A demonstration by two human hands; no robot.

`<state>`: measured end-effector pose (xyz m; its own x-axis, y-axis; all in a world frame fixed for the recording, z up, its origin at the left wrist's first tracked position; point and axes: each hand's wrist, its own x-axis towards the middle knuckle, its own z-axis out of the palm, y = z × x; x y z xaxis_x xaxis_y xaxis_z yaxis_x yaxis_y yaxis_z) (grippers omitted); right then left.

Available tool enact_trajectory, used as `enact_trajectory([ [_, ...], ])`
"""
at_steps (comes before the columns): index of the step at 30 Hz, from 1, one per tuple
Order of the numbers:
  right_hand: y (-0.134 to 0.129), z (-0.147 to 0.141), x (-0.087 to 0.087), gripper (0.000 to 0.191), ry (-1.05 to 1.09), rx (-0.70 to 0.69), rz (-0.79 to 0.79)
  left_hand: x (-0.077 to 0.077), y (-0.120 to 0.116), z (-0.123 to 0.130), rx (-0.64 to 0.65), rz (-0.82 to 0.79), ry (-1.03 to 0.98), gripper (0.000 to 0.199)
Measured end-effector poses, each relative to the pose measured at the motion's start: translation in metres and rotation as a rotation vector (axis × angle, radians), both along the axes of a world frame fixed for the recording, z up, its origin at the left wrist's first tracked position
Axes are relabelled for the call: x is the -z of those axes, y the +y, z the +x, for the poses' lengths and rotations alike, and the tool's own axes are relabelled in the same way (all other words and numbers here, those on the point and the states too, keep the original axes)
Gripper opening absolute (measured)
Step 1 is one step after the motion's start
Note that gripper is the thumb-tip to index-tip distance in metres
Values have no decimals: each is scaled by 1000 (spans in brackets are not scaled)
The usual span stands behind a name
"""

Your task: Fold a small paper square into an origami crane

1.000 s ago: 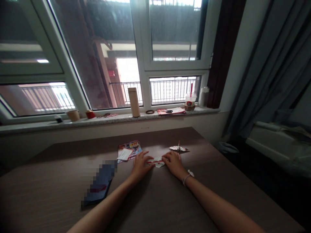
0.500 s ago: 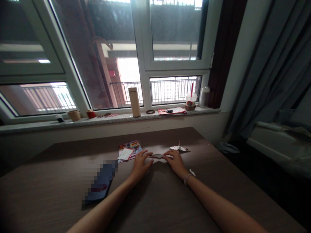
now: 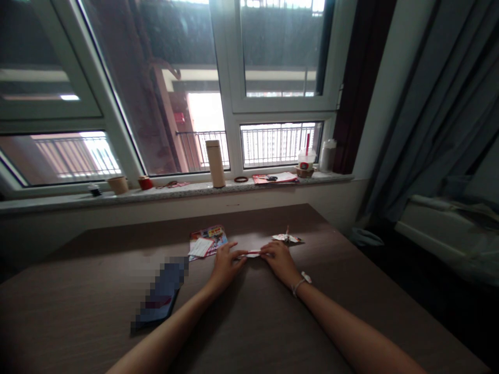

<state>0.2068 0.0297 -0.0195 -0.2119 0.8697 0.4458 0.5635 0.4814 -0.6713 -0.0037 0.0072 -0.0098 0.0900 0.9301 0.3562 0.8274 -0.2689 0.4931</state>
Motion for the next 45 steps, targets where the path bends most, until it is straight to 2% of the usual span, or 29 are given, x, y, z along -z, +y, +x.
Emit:
enact_trajectory([
  [8, -3, 0, -2, 19, -94, 20, -60, -4, -3, 2, -14, -80, 72, 19],
  [16, -10, -1, -9, 18, -195, 29, -22, -8, -7, 5, 4, -53, 193, 19],
  [22, -10, -1, -5, 14, -198, -27, 15, -6, -4, 2, 52, -76, 188, 24],
  [30, -9, -1, -3, 12, -228, -71, 58, -5, -2, 2, 46, -105, 138, 17],
  [45, -15, -6, -5, 9, -311, -43, 140, -5, 2, 0, 50, -132, 105, 18],
])
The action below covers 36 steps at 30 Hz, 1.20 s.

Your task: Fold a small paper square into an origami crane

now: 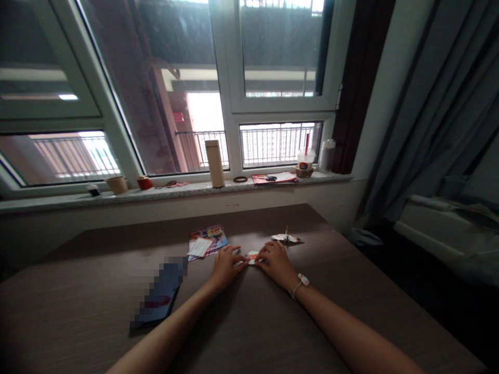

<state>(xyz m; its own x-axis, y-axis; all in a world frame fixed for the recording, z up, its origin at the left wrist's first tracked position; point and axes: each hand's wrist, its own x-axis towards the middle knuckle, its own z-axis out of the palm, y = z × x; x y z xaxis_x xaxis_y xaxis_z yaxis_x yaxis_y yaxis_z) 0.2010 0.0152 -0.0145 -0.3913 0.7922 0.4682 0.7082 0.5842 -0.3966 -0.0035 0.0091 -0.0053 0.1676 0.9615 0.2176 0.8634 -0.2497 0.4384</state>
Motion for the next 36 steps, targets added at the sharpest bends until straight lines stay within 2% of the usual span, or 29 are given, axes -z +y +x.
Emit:
enact_trajectory([
  [10, 0, -2, 0, 17, 15, 44, -46, 4, 3, -1, -12, 4, -35, 19],
  [19, -4, -4, -4, 22, 41, 90, -138, 0, 1, 2, -41, 6, -62, 19],
  [27, -6, -7, -8, 23, 41, 140, -147, -2, 2, 3, -78, -17, -73, 17],
  [36, 1, -4, -2, 24, 51, 167, -191, -4, 2, 5, -84, -20, -48, 18],
])
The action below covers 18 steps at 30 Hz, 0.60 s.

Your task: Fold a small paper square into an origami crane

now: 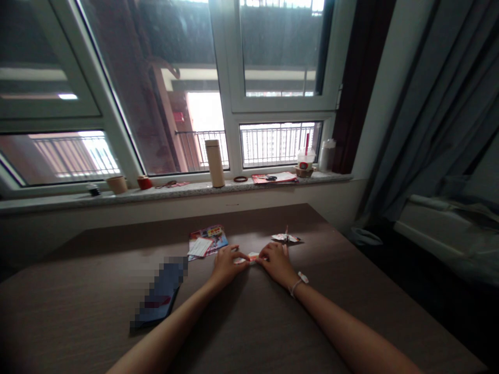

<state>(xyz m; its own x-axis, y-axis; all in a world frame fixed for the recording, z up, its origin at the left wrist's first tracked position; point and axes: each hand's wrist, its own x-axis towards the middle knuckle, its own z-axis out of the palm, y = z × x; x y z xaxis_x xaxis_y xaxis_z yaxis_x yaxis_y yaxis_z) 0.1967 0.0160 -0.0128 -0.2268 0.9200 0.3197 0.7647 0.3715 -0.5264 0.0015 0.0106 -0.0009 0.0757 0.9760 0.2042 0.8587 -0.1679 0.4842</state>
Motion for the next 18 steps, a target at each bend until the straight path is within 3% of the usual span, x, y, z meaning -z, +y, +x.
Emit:
enact_trajectory([
  [18, -1, -3, -2, 23, 3, 40, -3, -4, -3, 10, -48, 3, 44, 17],
])
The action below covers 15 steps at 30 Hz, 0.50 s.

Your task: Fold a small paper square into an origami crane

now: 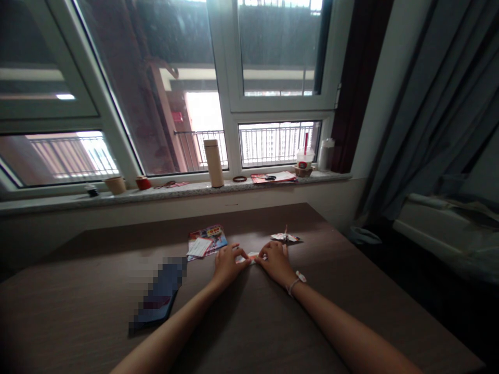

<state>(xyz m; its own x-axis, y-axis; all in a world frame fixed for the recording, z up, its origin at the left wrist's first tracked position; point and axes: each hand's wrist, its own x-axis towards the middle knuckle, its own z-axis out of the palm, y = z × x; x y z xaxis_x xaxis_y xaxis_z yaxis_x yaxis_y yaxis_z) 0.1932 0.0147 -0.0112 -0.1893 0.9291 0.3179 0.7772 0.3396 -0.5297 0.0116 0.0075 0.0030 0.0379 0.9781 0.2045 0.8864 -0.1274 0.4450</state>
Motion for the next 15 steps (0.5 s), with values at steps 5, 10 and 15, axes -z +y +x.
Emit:
enact_trajectory([
  [5, 2, -2, 1, 26, -9, 14, 10, 1, -1, 2, -2, 4, 21, 16],
  [10, 3, -4, 2, 22, -10, 36, 8, 1, 0, 2, 13, -8, 20, 17],
  [15, 2, -5, 2, 20, -14, 51, 19, 1, 0, 2, 15, -31, 22, 18],
])
